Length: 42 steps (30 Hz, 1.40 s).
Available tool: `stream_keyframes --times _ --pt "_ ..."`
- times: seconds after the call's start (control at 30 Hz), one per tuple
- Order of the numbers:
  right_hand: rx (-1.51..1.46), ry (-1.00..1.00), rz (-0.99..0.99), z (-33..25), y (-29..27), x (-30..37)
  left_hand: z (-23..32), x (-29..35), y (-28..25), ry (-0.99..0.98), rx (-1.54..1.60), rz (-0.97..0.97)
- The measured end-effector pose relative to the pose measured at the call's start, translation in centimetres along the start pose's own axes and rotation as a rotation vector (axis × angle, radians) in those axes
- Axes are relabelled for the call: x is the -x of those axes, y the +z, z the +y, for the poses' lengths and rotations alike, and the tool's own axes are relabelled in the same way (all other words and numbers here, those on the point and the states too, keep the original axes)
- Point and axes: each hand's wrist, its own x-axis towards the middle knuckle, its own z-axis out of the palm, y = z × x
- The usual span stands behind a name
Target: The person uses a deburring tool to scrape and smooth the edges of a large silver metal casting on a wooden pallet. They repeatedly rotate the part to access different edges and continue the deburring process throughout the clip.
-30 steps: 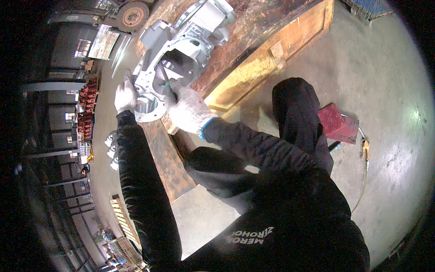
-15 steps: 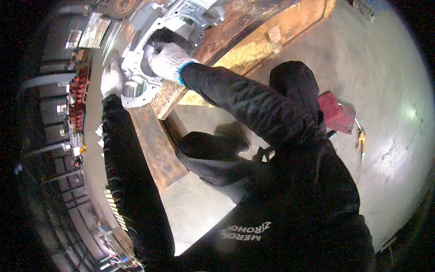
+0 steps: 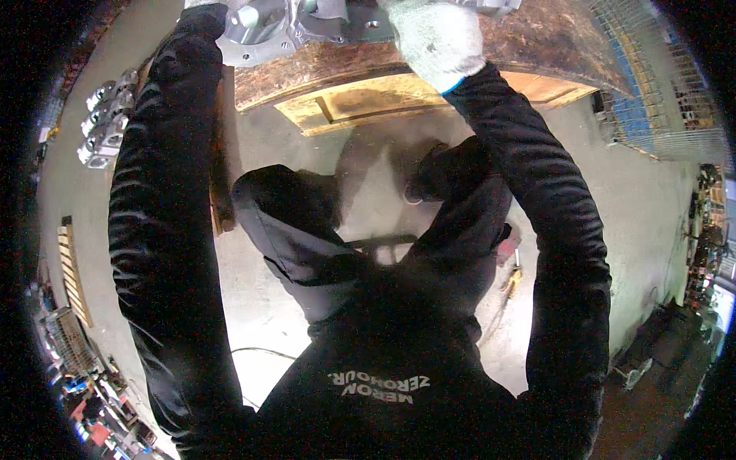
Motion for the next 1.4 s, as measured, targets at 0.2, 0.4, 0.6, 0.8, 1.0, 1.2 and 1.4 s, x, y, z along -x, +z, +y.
stream_keyframes --times 0.2,0.4,0.6,0.8,1.0,1.2,1.4 --pt "0.133 -0.053 -0.447 -0.4 3.7 -2.9 -1.6 4.7 -2.3 0.162 0.683 0.456" --pt "-0.027 -0.109 -0.356 1.1 -1.7 -0.4 -1.4 20.4 -8.3 0.036 0.831 0.695" --pt "0.161 -0.171 -0.203 1.2 -4.6 -0.2 3.0 32.6 -1.5 -0.038 0.940 0.255" --pt "0.020 -0.165 -0.274 0.3 -4.0 2.1 5.9 36.8 2.7 -0.076 0.918 0.061" --pt "0.122 -0.131 -0.442 -1.0 -6.1 5.8 7.1 39.0 4.6 -0.086 0.936 -0.009" --pt "-0.012 0.266 -0.404 -2.9 -8.9 7.2 8.7 38.6 6.1 -0.080 0.933 -0.069" --pt "-0.363 0.269 -0.129 -1.7 -7.3 11.7 6.9 37.1 4.2 -0.094 0.843 0.010"
